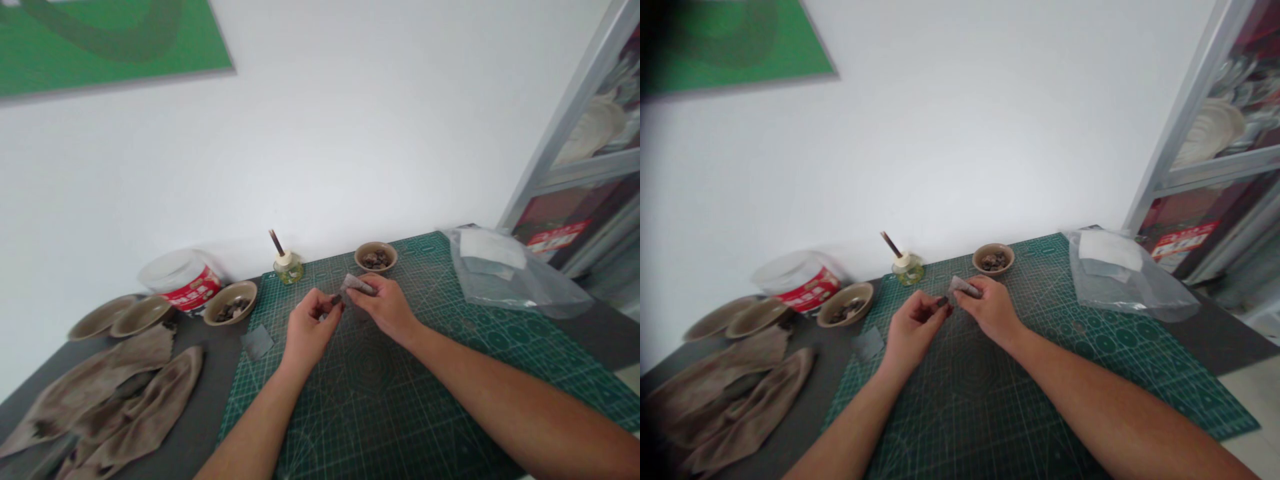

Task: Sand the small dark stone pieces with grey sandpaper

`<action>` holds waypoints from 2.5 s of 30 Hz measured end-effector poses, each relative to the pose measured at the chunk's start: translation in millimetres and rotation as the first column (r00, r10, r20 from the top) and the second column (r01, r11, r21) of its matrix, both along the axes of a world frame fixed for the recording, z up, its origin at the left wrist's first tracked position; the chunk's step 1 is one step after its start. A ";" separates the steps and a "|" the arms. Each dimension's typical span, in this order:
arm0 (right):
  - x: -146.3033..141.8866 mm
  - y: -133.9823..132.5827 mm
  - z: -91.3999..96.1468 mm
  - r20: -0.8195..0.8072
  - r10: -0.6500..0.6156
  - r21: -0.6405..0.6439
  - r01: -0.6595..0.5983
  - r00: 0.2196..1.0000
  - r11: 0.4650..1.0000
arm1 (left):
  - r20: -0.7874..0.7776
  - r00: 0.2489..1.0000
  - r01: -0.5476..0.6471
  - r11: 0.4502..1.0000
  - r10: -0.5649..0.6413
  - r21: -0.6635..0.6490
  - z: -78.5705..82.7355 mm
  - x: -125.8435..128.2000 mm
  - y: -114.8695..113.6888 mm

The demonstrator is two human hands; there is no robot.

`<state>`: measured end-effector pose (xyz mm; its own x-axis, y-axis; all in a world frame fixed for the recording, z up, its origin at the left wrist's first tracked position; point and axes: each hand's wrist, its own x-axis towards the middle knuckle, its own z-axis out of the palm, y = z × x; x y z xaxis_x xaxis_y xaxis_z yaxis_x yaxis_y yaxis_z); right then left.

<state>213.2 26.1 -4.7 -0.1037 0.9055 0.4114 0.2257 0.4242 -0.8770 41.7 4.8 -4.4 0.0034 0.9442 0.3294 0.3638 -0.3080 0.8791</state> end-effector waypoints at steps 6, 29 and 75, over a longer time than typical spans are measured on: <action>-5.3 -7.0 2.1 -0.028 0.130 0.039 -0.129 0.991 0.991 | -0.031 0.999 0.031 1.000 -0.031 -0.004 0.0 -1.4 2.5; -3.9 -7.1 4.4 -0.059 0.123 -0.049 -0.126 0.991 0.991 | 0.138 0.975 0.180 0.983 -0.175 -0.021 1.1 3.5 -0.5; 34.2 -82.4 -21.4 0.478 0.039 -0.178 0.053 0.877 0.983 | 0.249 0.958 0.194 0.959 -0.140 -0.206 34.2 13.3 -78.7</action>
